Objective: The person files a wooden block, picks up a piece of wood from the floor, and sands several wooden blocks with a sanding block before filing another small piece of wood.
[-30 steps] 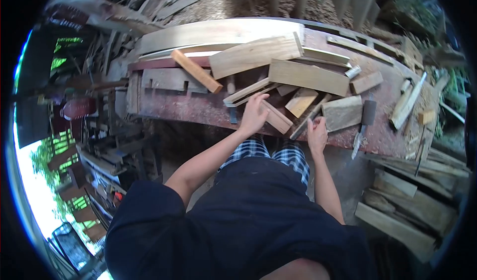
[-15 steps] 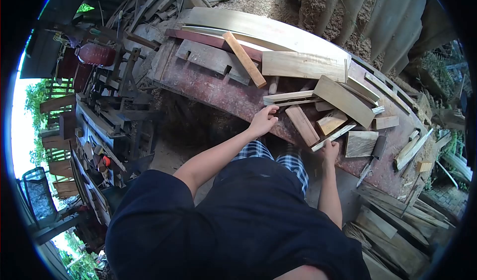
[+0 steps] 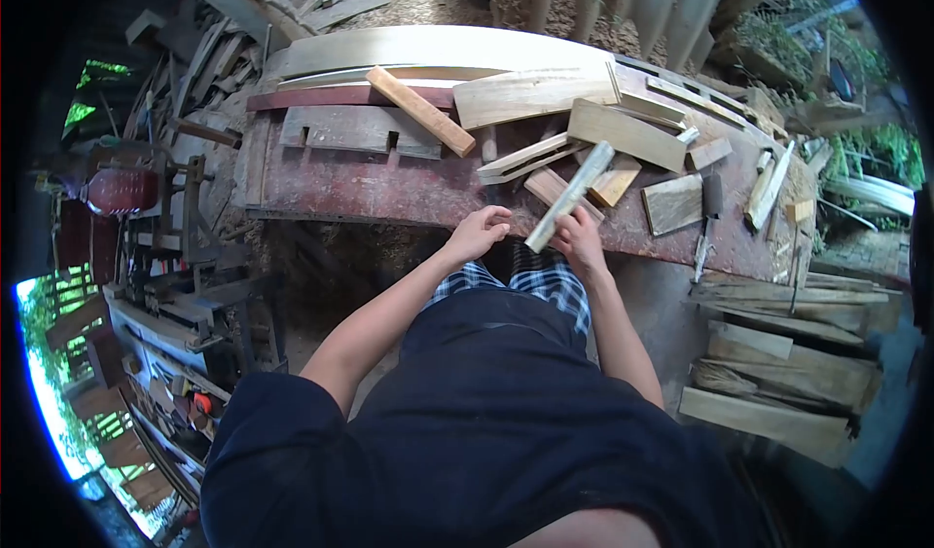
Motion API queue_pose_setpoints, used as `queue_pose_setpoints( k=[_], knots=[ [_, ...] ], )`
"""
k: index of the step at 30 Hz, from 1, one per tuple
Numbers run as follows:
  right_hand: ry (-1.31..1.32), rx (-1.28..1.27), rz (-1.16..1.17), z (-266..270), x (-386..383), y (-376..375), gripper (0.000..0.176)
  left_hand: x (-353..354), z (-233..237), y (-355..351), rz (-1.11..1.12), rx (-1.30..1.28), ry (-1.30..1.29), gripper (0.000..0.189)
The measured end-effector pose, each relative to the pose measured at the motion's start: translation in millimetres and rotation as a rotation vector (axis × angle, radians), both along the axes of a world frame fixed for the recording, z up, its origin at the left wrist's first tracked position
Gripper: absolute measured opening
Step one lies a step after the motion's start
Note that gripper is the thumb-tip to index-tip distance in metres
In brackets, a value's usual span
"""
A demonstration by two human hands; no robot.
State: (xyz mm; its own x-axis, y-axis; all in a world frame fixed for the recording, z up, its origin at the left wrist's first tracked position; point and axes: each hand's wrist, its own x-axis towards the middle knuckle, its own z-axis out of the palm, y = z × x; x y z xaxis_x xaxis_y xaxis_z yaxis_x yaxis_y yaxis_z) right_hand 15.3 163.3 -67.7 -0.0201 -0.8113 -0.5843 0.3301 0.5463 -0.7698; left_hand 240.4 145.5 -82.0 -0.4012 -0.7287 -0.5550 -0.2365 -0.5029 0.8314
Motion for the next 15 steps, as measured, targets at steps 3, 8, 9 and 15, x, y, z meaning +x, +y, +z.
queue_pose_setpoints(
  k=[3, 8, 9, 15],
  knots=[
    [-0.048, 0.033, 0.05, 3.6, 25.3, -6.7, 0.029, 0.9, 7.0, 2.4, 0.009, 0.085, 0.062, 0.037],
    [-0.113, 0.056, 0.175, -4.0, 60.7, -11.5, 0.023, -6.3, 19.2, 9.5, 0.14, 0.153, 0.254, 0.039],
    [-0.127, 0.046, 0.206, -7.4, 63.0, -12.2, 0.023, -3.1, 21.0, 6.7, 0.124, 0.142, 0.214, 0.038],
    [0.005, 0.011, 0.426, -6.1, 55.6, -23.2, 0.023, 9.2, 9.0, 4.2, 0.017, 0.103, 0.059, 0.04]
  ],
)
